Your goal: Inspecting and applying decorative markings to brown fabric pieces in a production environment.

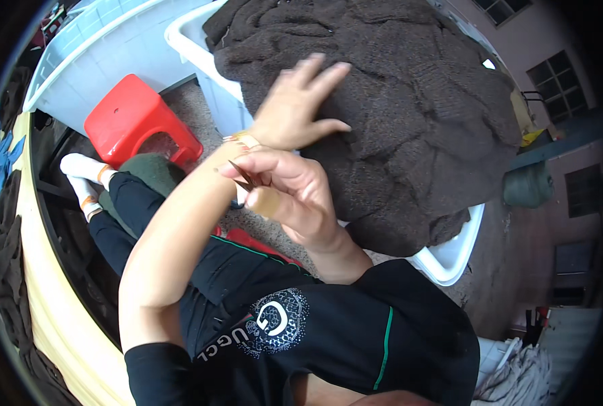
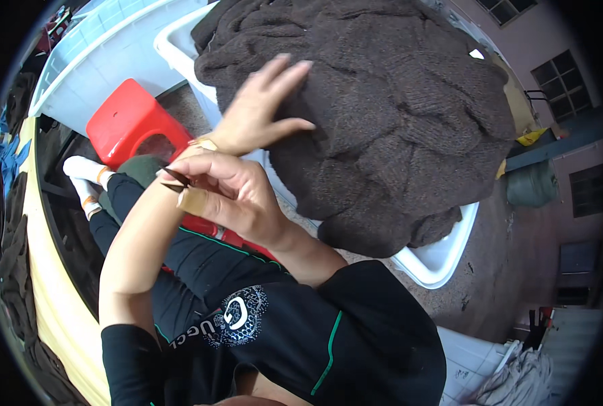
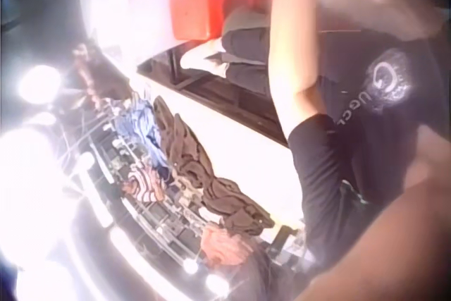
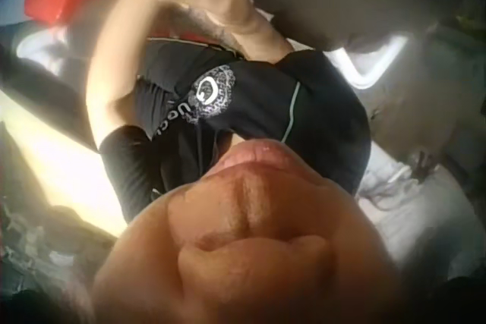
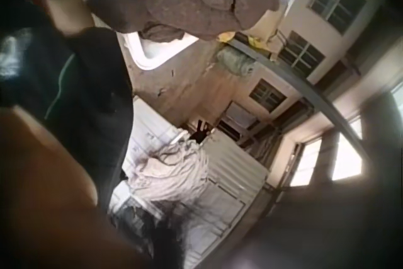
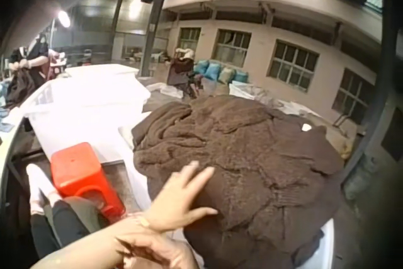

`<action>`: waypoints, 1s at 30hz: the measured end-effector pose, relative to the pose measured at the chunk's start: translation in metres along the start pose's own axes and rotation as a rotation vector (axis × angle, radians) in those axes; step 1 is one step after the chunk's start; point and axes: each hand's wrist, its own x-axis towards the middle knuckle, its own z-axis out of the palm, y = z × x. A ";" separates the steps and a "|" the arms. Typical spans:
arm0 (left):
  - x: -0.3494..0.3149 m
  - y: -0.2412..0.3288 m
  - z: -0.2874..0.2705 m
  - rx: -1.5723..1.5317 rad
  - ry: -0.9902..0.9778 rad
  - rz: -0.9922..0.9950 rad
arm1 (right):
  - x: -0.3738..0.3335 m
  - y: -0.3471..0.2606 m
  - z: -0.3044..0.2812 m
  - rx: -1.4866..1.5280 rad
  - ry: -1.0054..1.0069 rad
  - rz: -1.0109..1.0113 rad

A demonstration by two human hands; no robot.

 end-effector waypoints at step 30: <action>-0.153 0.059 -0.232 -0.040 0.088 -0.409 | -0.027 -0.085 -0.005 -0.430 0.295 -0.649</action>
